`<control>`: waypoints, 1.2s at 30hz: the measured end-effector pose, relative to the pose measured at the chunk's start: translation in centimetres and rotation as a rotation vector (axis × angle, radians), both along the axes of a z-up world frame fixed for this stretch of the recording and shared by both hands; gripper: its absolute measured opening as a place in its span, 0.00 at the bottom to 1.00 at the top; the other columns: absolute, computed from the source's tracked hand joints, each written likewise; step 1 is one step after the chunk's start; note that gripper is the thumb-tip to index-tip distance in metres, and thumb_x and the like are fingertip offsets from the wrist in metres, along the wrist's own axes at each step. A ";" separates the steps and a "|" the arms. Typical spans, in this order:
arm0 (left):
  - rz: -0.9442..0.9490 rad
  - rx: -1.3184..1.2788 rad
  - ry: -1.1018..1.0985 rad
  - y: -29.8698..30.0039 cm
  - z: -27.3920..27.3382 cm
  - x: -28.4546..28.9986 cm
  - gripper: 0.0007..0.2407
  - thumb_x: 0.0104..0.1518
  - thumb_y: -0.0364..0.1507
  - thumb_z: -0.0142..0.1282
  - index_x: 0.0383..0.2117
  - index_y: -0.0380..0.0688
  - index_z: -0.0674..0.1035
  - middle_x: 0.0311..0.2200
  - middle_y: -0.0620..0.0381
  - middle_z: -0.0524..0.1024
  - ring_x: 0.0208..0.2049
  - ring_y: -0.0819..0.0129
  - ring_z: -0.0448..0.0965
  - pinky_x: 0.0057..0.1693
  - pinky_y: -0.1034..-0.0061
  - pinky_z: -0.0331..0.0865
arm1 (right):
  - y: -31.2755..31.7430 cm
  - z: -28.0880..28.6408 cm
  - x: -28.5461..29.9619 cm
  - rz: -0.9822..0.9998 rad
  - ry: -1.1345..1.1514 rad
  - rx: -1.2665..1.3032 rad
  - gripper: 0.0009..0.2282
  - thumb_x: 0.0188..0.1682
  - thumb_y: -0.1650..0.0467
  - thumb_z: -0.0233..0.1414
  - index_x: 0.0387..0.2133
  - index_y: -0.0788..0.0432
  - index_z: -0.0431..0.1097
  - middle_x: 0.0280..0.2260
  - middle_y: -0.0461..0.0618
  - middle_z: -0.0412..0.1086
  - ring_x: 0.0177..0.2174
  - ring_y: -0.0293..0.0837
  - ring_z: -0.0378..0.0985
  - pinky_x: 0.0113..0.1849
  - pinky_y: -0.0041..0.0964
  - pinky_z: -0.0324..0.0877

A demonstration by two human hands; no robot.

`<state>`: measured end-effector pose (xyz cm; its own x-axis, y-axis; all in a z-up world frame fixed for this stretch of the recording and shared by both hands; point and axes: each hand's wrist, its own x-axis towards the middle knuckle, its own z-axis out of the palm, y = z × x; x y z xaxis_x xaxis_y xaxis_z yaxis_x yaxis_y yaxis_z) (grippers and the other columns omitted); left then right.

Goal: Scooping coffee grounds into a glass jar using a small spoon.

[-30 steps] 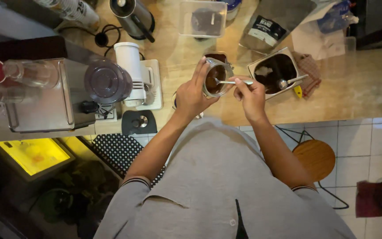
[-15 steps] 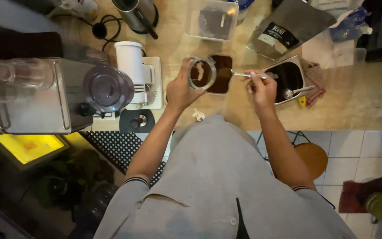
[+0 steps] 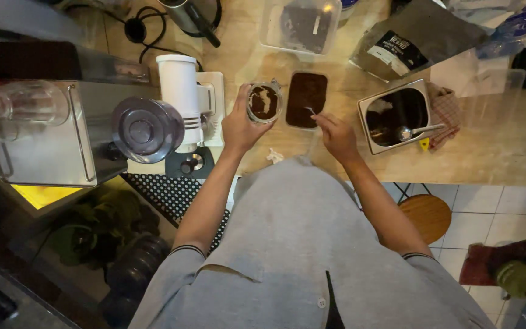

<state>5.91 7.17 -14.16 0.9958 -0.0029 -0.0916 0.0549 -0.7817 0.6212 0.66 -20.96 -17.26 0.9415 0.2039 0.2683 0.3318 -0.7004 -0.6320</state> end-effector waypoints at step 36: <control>-0.286 -0.090 -0.407 -4.7 14.8 -8.6 0.43 0.26 0.44 0.79 0.59 0.61 0.73 0.58 0.63 0.76 0.44 0.60 0.84 0.46 0.66 0.79 | 2.5 18.5 -6.1 -0.094 -0.617 -0.041 0.08 0.52 0.72 0.53 0.38 0.49 0.81 0.39 0.41 0.79 0.34 0.46 0.77 0.37 0.39 0.69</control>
